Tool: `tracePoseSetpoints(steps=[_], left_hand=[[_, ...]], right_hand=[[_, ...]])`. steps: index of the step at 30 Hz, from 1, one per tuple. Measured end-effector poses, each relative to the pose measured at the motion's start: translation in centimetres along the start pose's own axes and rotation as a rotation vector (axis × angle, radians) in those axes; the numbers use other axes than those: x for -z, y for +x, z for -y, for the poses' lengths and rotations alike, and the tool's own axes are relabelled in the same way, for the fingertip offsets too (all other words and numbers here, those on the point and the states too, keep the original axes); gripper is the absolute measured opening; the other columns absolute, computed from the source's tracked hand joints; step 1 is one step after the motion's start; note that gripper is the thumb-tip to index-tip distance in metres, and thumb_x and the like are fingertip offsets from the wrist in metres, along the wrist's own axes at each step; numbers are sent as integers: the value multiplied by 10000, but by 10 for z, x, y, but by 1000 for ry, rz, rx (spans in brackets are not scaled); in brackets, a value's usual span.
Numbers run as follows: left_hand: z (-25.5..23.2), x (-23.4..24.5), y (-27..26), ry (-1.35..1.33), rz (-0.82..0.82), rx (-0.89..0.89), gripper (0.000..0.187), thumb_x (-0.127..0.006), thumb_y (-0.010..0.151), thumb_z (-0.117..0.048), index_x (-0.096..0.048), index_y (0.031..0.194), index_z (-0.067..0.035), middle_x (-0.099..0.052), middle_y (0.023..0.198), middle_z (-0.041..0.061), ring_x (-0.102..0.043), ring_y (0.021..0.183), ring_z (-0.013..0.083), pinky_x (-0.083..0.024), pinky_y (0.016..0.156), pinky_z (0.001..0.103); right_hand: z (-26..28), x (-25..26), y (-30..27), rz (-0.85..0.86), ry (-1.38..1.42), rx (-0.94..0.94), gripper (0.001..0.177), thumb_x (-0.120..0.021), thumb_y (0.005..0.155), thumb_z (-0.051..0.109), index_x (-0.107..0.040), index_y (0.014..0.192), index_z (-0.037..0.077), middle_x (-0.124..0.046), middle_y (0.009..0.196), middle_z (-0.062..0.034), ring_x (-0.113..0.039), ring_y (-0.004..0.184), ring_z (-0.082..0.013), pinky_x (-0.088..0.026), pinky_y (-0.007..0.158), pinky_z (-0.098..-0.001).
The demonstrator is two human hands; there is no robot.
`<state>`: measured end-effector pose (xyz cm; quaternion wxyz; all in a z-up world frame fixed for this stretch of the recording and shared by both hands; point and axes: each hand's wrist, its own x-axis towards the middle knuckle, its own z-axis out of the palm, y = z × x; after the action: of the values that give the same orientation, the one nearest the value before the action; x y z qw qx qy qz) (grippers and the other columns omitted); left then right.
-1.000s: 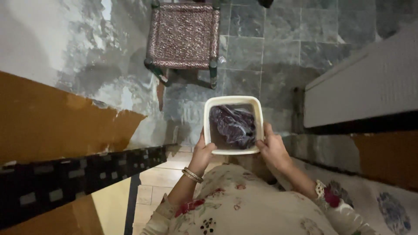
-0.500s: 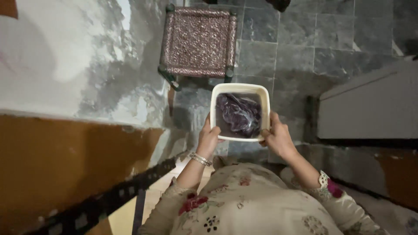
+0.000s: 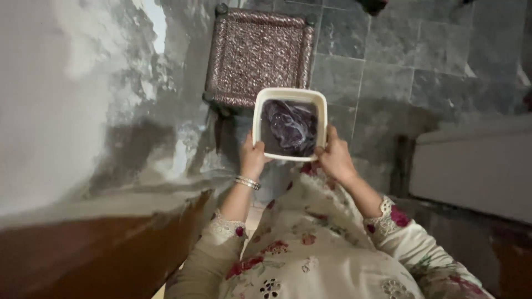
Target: The person sorts through clothes, organizes a handbag, and moves a bowl of fabric and a plate around a living space.
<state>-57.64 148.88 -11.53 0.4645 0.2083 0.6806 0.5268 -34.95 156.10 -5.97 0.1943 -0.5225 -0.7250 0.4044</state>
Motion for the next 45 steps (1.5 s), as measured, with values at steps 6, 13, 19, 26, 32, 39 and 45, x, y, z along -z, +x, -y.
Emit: tracePoseSetpoints(steps=[6,13,19,26,32,39,45], left_hand=[[90,3,127,369,-99,-414,329,-536,945,-51,-629,1258,-9,-659,798,152,-628,657,236,-517,563,384],[102,-9,240,308,-104,-214,471,-541,920,-49,-545,1390,-16,-696,898,139,-688,660,214,-574,533,348],[116,-13,333,457,-117,-46,503,-544,928,-101,-534,1430,-58,-719,927,231,-702,737,315,-589,666,443],[203,-6,425,547,-133,-289,494,-606,967,-156,-526,1433,-15,-698,1195,269,-701,1083,380,-542,943,439],[158,-11,417,578,-46,-69,566,-582,1002,-229,-447,1530,-73,-668,1325,214,-676,1176,354,-522,1001,399],[73,-49,317,709,-199,-339,939,-636,927,-38,-53,1658,-116,9,1739,153,-96,1583,374,-284,1253,477],[75,-75,213,892,164,-191,875,-567,839,-27,-162,1605,-149,-51,1715,118,-82,1608,376,-412,1103,382]], right_hand=[[7,-17,99,109,191,-326,654,-565,865,-7,-356,1483,31,-743,984,-265,-779,712,-329,-639,617,-423],[-49,-68,207,136,214,-291,712,-572,880,-36,-284,1526,37,-738,1003,-293,-774,751,-323,-650,638,-413],[-105,-121,283,123,152,-277,760,-573,885,-32,-218,1553,42,-684,1090,-333,-741,865,-424,-649,718,-463],[-180,-184,334,-38,-19,-125,741,-649,862,29,-306,1517,66,-683,1081,-369,-688,946,-526,-562,821,-547],[-184,-195,350,76,8,-248,734,-588,931,65,-238,1576,64,-674,1151,-340,-665,1073,-502,-535,933,-549],[-160,-157,295,75,13,-61,724,-648,1071,209,-179,1565,-36,-432,1489,-394,-475,1321,-502,-395,1098,-522],[-105,-123,212,310,15,-454,784,-601,934,233,-222,1605,87,-594,1352,-302,-658,1141,-447,-523,995,-474]])
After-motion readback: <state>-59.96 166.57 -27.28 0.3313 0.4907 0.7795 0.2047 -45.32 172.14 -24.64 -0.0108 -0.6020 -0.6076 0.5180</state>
